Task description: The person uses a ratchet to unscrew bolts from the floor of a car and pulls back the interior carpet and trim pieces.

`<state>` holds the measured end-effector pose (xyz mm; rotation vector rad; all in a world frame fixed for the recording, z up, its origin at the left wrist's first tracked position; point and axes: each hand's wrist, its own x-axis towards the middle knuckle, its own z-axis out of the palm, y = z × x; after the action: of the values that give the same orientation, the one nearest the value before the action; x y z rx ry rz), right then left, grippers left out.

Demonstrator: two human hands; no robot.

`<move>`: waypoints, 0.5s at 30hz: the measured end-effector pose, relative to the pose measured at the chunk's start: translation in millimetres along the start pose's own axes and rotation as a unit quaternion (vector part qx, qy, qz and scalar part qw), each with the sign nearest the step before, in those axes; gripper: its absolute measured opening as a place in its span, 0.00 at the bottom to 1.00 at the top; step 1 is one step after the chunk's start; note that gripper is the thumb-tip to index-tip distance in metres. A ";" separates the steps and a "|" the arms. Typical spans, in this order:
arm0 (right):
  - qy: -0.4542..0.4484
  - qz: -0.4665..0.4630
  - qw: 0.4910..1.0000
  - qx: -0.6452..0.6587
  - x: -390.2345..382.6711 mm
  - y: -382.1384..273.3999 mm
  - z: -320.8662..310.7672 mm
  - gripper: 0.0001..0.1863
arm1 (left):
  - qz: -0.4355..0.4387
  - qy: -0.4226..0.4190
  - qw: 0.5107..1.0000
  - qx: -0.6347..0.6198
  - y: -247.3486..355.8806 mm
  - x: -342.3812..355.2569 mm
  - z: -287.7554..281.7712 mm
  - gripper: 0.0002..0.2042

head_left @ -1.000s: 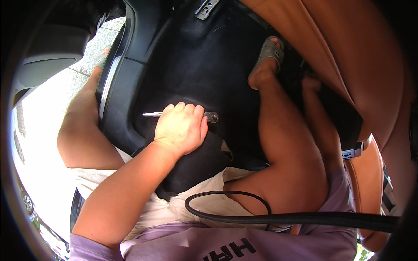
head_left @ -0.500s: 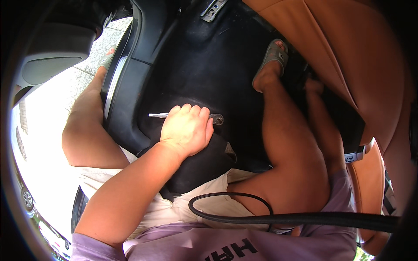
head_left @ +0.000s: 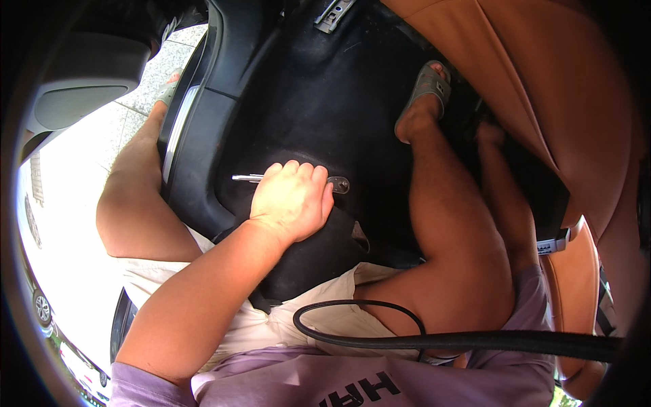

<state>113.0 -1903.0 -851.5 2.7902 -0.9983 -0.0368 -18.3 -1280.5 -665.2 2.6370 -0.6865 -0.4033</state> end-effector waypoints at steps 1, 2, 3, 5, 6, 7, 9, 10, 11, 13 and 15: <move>0.044 -0.047 0.996 -0.057 2.0 2.1 5.1 0.35 | -0.001 -0.003 1.000 -0.001 -0.2 0.0 0.0 0.11; 0.079 -0.058 0.995 -0.036 5.3 3.4 8.3 0.35 | -0.002 -0.004 1.000 -0.002 -0.4 -0.1 0.0 0.11; 0.087 -0.030 0.996 -0.005 5.2 4.6 11.7 0.35 | -0.002 -0.003 1.000 -0.001 -0.4 0.1 0.0 0.10; 0.025 0.022 0.999 -0.003 6.9 5.1 12.5 0.37 | -0.001 0.000 1.000 0.000 -0.3 0.2 0.0 0.10; -0.044 0.044 0.997 -0.034 6.9 4.7 11.4 0.38 | -0.001 0.000 1.000 0.000 -0.4 0.0 0.0 0.10; -0.071 0.067 0.992 -0.074 6.1 4.5 9.6 0.39 | -0.001 0.000 1.000 -0.002 -0.4 0.1 0.0 0.10; 0.019 0.014 0.999 0.036 2.0 2.8 7.5 0.39 | -0.001 0.002 1.000 -0.005 -0.3 0.4 0.5 0.10; 0.042 0.020 0.993 0.104 -0.6 2.4 7.3 0.38 | -0.002 0.002 1.000 -0.006 -0.3 0.2 0.4 0.10; 0.037 0.006 0.996 0.078 -1.2 2.1 7.4 0.37 | -0.002 0.002 1.000 -0.007 -0.4 0.0 0.5 0.10; 0.003 0.044 0.993 0.108 -1.0 3.3 10.5 0.35 | -0.004 -0.001 1.000 -0.005 -0.7 0.0 0.4 0.10; 0.032 0.002 0.993 0.117 1.8 7.2 16.0 0.33 | -0.003 -0.004 1.000 -0.007 -0.3 -0.3 0.5 0.10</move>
<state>108.5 -1912.1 -865.9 2.9762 -1.0534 0.1809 -18.6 -1280.3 -665.7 2.6268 -0.6757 -0.4191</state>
